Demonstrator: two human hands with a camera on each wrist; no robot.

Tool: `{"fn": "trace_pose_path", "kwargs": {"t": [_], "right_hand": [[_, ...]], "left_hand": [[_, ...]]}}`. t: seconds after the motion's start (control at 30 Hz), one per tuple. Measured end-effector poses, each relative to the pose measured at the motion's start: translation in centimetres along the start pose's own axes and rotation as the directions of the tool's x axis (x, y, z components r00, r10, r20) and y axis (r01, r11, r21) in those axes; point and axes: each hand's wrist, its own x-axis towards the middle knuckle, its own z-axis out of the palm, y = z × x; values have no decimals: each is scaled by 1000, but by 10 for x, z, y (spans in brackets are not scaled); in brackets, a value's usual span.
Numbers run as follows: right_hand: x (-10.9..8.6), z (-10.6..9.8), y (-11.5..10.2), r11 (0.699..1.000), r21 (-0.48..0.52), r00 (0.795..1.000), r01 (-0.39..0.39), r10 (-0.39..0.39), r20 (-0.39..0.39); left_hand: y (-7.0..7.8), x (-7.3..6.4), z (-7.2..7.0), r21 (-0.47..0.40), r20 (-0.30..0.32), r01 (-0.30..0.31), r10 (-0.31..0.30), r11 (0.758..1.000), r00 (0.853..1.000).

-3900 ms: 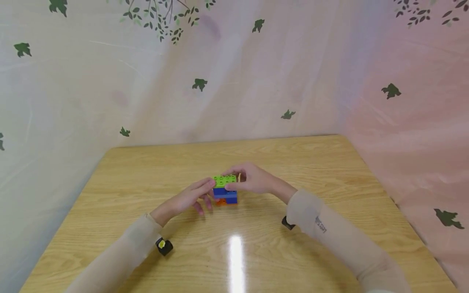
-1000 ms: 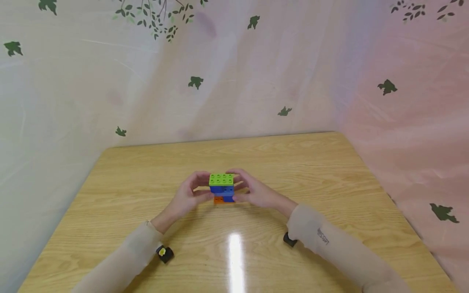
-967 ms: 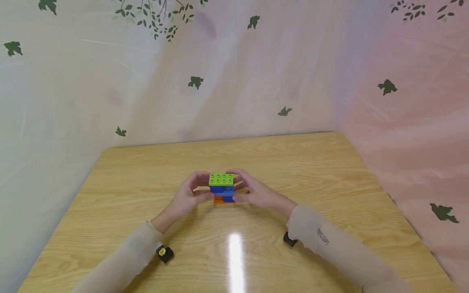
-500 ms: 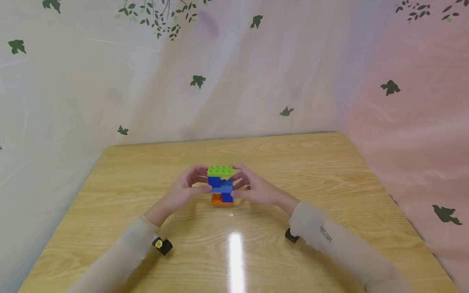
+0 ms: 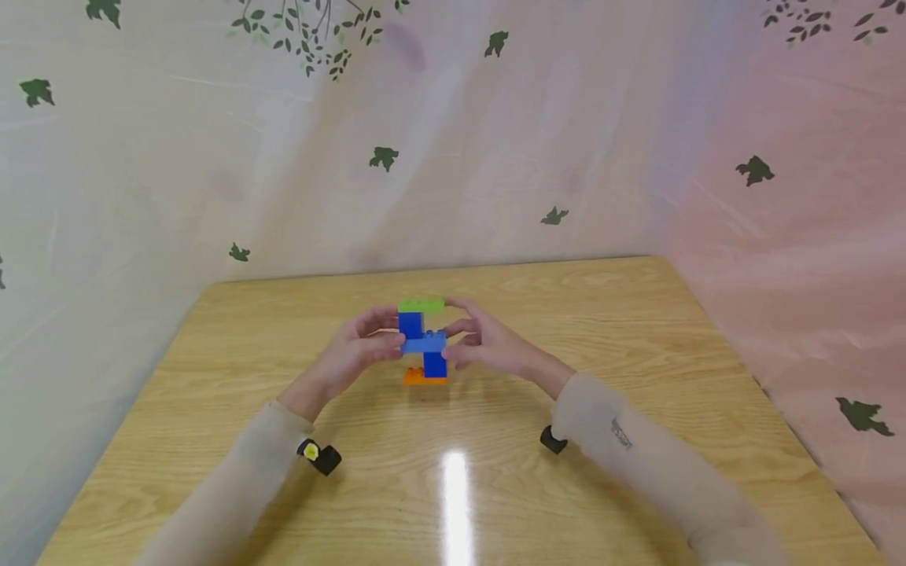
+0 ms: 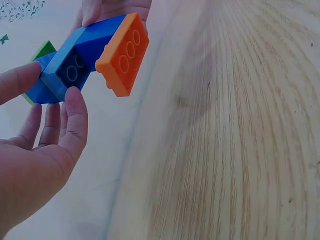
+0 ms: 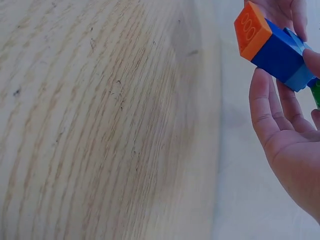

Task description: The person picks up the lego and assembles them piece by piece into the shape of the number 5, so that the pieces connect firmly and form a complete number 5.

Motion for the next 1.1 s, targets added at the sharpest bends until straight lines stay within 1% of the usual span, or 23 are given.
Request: {"fn": "trace_pose_path", "kwargs": {"t": [0.2,0.37,0.5,0.77,0.97,1.1], "right_hand": [[3,-3,5,998,63,1000,-14,14,-5],[7,-8,11,994,96,998,-53,54,-13],[10,-12,16,990,109,996,-88,89,-5],[16,-17,24,984,106,990,-143,143,9],[21,-21,29,977,104,983,-185,184,22],[24,-22,32,975,104,980,-196,194,31]], "left_hand": [[-2,6,1,-55,-19,16,-17,998,1000],[-5,12,4,-83,-48,15,-19,996,999],[-9,16,5,-89,-71,21,-28,996,997],[-18,23,4,-98,-82,42,-50,994,995],[-22,27,3,-83,-101,83,-91,993,991],[-24,30,2,-79,-112,108,-116,991,987]]}}
